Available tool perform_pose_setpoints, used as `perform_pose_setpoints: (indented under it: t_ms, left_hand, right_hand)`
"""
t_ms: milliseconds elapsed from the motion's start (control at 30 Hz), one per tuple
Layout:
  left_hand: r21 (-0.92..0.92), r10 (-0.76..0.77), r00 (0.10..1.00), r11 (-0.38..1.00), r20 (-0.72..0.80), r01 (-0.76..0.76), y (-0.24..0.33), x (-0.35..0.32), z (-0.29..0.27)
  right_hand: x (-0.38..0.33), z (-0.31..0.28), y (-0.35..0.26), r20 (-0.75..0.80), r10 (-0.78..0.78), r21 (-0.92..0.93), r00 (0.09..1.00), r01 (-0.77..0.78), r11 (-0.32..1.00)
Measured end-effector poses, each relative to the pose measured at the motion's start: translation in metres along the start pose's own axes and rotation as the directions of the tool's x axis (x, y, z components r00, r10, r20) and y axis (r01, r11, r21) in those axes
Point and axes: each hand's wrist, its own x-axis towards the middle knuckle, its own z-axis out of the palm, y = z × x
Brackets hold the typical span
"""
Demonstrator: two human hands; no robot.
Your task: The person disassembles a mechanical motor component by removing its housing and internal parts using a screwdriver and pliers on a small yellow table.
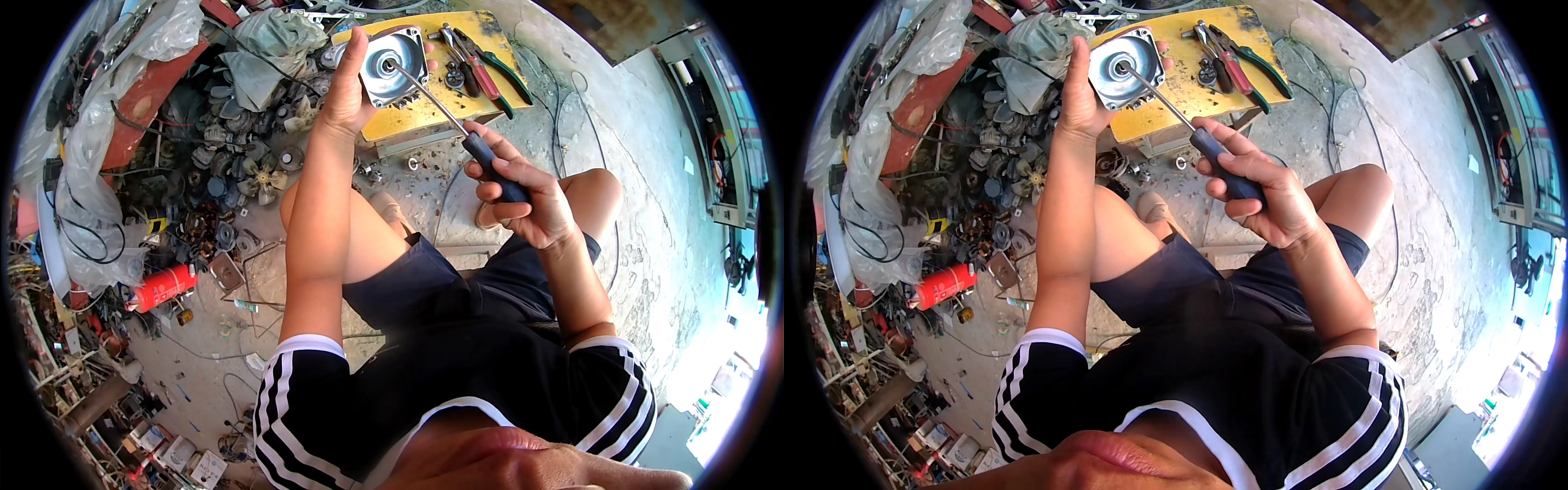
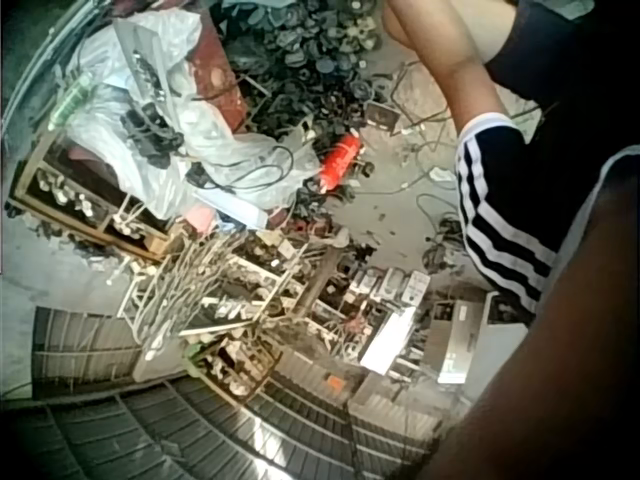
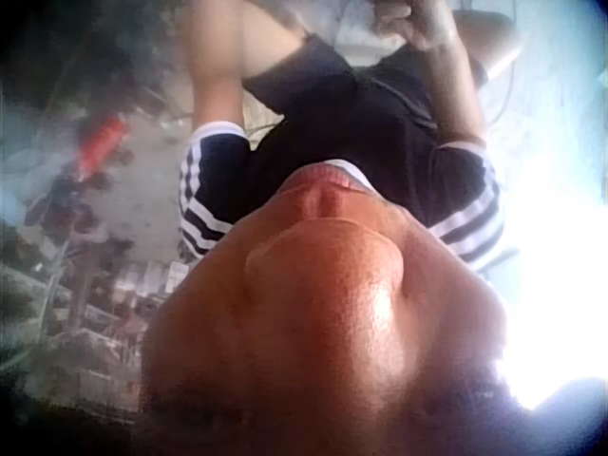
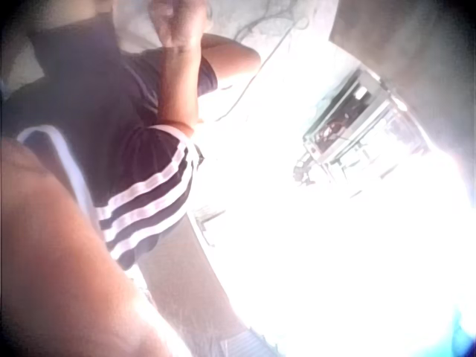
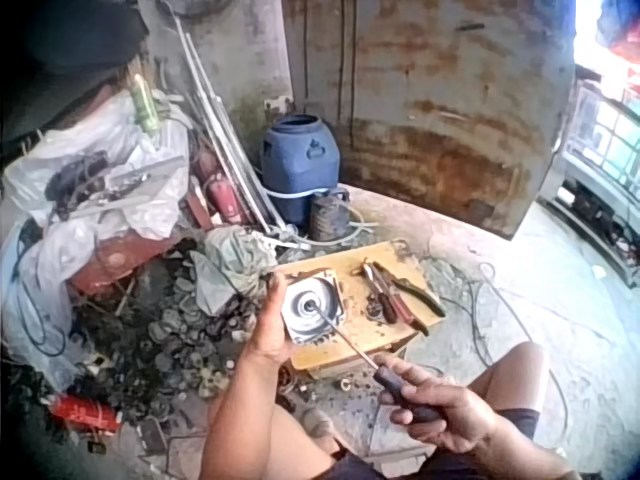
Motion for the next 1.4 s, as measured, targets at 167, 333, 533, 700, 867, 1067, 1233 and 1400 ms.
perform_pose_setpoints:
  t_ms: [167,333,533,700,867,1067,1233,1400]
  left_hand:
    - [-0.031,0.037,0.999,0.999,0.026,-0.036,0.0,0.001,0.0]
    - [0.019,0.03,0.999,0.999,0.04,-0.031,0.003,0.001,0.002]
    - [0.027,-0.002,1.0,1.0,0.028,0.001,-0.004,0.005,0.002]
    - [0.059,-0.021,1.0,0.998,-0.009,0.021,-0.014,0.009,0.003]
    - [0.063,-0.04,0.996,0.997,-0.085,0.046,-0.023,0.016,-0.002]
    - [0.032,-0.039,0.98,0.998,-0.193,0.047,-0.028,0.022,0.006]
    - [0.085,-0.041,0.967,0.994,-0.25,0.064,-0.031,0.025,0.007]
    - [0.073,-0.025,0.969,0.996,-0.245,0.044,-0.04,0.028,0.002]
  right_hand:
    - [-0.002,0.007,-0.001,-0.026,-0.023,-0.149,0.999,0.019,0.989]
    - [-0.005,0.011,0.001,-0.061,-0.041,-0.197,0.997,0.028,0.98]
    - [-0.001,0.015,0.008,-0.109,0.035,-0.153,0.993,-0.052,0.987]
    - [0.003,0.007,0.009,-0.102,0.096,-0.02,0.99,-0.099,0.995]
    - [0.013,0.009,0.017,-0.192,0.022,-0.147,0.981,-0.051,0.988]
    - [0.03,-0.016,0.043,-0.209,-0.109,-0.341,0.972,0.032,0.939]
    - [0.036,-0.017,0.053,-0.255,-0.183,-0.434,0.949,0.057,0.899]
    - [0.039,-0.021,0.053,-0.282,-0.259,-0.574,0.924,0.054,0.817]
